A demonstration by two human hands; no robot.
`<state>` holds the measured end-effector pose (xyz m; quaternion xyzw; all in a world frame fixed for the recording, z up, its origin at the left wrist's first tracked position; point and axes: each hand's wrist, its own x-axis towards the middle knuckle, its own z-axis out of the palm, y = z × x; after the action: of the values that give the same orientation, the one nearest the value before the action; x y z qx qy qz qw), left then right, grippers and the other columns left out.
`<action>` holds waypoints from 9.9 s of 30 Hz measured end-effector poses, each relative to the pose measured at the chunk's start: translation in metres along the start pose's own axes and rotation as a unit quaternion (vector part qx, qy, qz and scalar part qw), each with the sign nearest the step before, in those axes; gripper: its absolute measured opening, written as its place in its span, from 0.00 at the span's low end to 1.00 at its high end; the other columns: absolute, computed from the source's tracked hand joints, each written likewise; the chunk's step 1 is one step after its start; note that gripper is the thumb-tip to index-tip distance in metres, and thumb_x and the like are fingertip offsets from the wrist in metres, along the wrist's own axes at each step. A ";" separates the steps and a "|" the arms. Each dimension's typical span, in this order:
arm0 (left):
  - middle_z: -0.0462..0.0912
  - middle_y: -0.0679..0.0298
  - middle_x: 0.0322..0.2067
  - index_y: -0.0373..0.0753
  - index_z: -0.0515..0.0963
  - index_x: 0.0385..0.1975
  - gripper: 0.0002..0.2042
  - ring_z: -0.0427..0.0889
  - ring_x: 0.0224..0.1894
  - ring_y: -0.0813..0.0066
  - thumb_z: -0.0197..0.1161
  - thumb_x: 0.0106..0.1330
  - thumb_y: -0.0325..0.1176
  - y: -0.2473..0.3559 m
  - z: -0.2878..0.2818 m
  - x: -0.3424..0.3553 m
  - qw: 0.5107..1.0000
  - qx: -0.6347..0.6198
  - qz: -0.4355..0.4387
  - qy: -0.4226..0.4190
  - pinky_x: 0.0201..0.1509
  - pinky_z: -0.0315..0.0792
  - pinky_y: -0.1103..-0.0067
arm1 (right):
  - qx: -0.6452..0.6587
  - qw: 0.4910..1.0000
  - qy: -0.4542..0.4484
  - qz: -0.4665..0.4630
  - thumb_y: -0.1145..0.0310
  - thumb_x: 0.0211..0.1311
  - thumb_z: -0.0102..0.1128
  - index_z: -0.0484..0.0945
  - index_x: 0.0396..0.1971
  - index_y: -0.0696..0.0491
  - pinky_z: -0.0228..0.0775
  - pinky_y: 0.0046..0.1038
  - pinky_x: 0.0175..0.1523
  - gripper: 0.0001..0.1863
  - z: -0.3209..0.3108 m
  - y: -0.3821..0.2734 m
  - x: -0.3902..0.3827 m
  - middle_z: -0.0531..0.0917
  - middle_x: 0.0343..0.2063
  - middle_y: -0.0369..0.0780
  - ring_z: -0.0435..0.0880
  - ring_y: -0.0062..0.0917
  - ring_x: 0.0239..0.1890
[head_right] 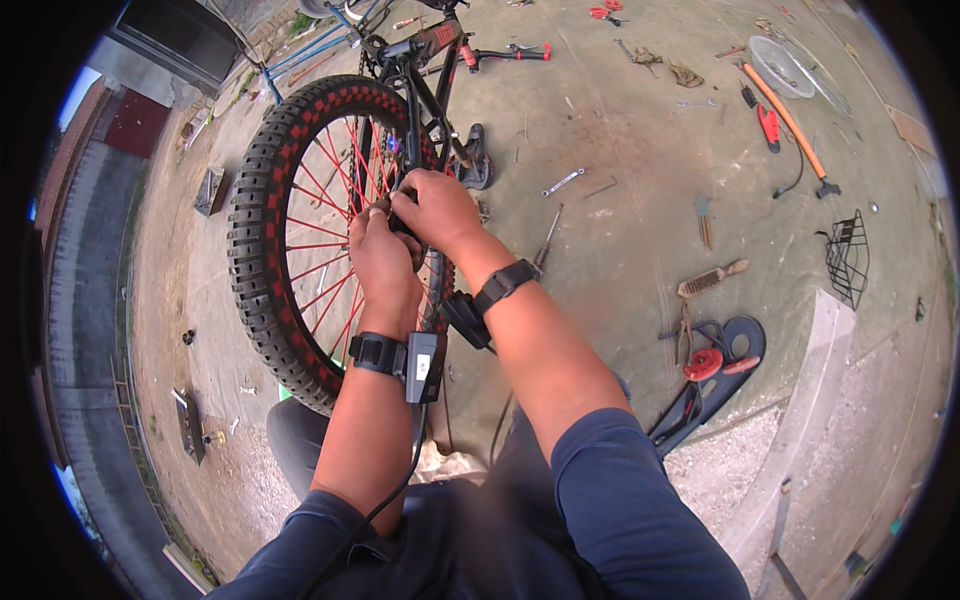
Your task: The person adjusts the rear wheel hub and axle of a bicycle using a wrench and their hands. They tighten the axle nuts, spin the wheel to check alignment, and handle a red cable near the end of the clip.
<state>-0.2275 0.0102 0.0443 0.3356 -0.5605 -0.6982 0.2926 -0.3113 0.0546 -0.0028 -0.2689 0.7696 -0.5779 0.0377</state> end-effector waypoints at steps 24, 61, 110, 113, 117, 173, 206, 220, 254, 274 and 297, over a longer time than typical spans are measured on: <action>0.75 0.65 0.24 0.34 0.73 0.48 0.14 0.67 0.13 0.83 0.43 0.79 0.36 -0.012 -0.006 0.008 0.998 0.054 0.044 -0.005 0.14 0.58 0.82 | -0.022 0.998 -0.053 -0.012 0.62 0.61 0.64 0.82 0.37 0.54 0.76 0.42 0.49 0.12 -0.008 -0.003 0.007 0.85 0.40 0.47 0.84 0.45 0.44; 0.73 0.68 0.22 0.33 0.72 0.48 0.14 0.64 0.13 0.85 0.42 0.80 0.35 -0.012 -0.007 0.010 0.995 0.081 0.055 -0.020 0.15 0.57 0.83 | -0.108 0.992 -0.060 0.006 0.56 0.69 0.51 0.80 0.34 0.56 0.75 0.46 0.46 0.18 -0.003 -0.014 0.007 0.86 0.38 0.48 0.85 0.45 0.43; 0.74 0.67 0.23 0.33 0.72 0.50 0.13 0.65 0.14 0.85 0.43 0.80 0.35 -0.010 -0.004 0.006 0.998 0.051 0.041 -0.020 0.15 0.58 0.83 | 0.015 0.998 -0.047 -0.029 0.62 0.63 0.62 0.81 0.40 0.55 0.76 0.41 0.47 0.12 -0.002 0.000 0.004 0.86 0.39 0.45 0.85 0.42 0.43; 0.76 0.65 0.28 0.34 0.72 0.50 0.13 0.69 0.18 0.84 0.44 0.79 0.35 -0.006 -0.004 0.004 0.997 0.063 0.032 -0.018 0.19 0.63 0.82 | -0.032 0.998 -0.027 -0.043 0.65 0.62 0.62 0.80 0.41 0.54 0.77 0.38 0.46 0.11 -0.002 0.001 0.004 0.85 0.38 0.44 0.85 0.41 0.42; 0.80 0.61 0.35 0.34 0.72 0.50 0.13 0.76 0.26 0.81 0.46 0.79 0.36 -0.001 -0.005 0.002 0.997 0.070 0.021 -0.023 0.25 0.71 0.80 | -0.028 0.999 -0.019 -0.023 0.66 0.61 0.63 0.80 0.40 0.53 0.77 0.38 0.46 0.10 -0.001 -0.003 0.002 0.85 0.39 0.43 0.85 0.41 0.42; 0.85 0.42 0.36 0.26 0.78 0.46 0.13 0.89 0.30 0.59 0.65 0.70 0.30 0.169 -0.194 -0.045 0.713 -0.134 -0.005 -0.688 0.31 0.82 0.71 | 0.028 0.999 -0.014 -0.040 0.64 0.65 0.64 0.80 0.40 0.56 0.75 0.32 0.44 0.12 0.007 0.012 0.000 0.86 0.35 0.42 0.84 0.33 0.37; 0.82 0.51 0.50 0.25 0.65 0.65 0.36 0.81 0.51 0.67 0.70 0.66 0.46 0.005 -0.093 0.195 0.925 -0.007 -0.154 -0.348 0.58 0.71 0.73 | 0.108 0.989 -0.042 0.087 0.63 0.66 0.67 0.74 0.55 0.56 0.72 0.26 0.43 0.22 -0.017 0.039 -0.013 0.82 0.41 0.36 0.80 0.22 0.40; 0.82 0.48 0.48 0.25 0.64 0.65 0.39 0.80 0.52 0.63 0.74 0.62 0.43 0.005 -0.090 0.195 0.928 -0.010 -0.167 -0.334 0.56 0.72 0.71 | 0.103 0.988 -0.018 0.114 0.61 0.70 0.65 0.75 0.51 0.57 0.69 0.22 0.31 0.19 -0.021 0.046 -0.011 0.81 0.32 0.35 0.79 0.19 0.29; 0.84 0.51 0.43 0.24 0.65 0.64 0.36 0.83 0.44 0.69 0.75 0.63 0.39 -0.009 -0.089 0.203 0.935 0.012 -0.146 -0.322 0.50 0.77 0.74 | 0.122 0.991 -0.021 0.052 0.74 0.70 0.62 0.79 0.45 0.55 0.67 0.21 0.28 0.07 -0.013 0.038 -0.006 0.83 0.34 0.36 0.77 0.17 0.26; 0.83 0.57 0.49 0.31 0.75 0.57 0.33 0.79 0.53 0.68 0.71 0.63 0.53 -0.005 -0.107 0.206 0.932 0.092 -0.102 -0.336 0.58 0.68 0.70 | 0.351 0.914 -0.025 0.201 0.73 0.69 0.62 0.77 0.53 0.55 0.70 0.24 0.37 0.14 -0.023 0.049 0.004 0.84 0.41 0.36 0.79 0.19 0.34; 0.84 0.58 0.49 0.31 0.74 0.59 0.19 0.86 0.42 0.71 0.60 0.69 0.27 0.067 -0.158 0.131 0.935 0.049 -0.144 -0.319 0.45 0.82 0.73 | 0.148 0.983 -0.073 0.077 0.67 0.69 0.65 0.80 0.43 0.57 0.71 0.20 0.42 0.10 0.003 0.005 0.000 0.80 0.32 0.30 0.75 0.12 0.35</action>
<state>-0.1781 -0.1987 0.0688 0.1859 -0.6035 -0.7750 -0.0221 -0.3124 0.0531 -0.0086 -0.2415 0.6890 -0.6599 0.1776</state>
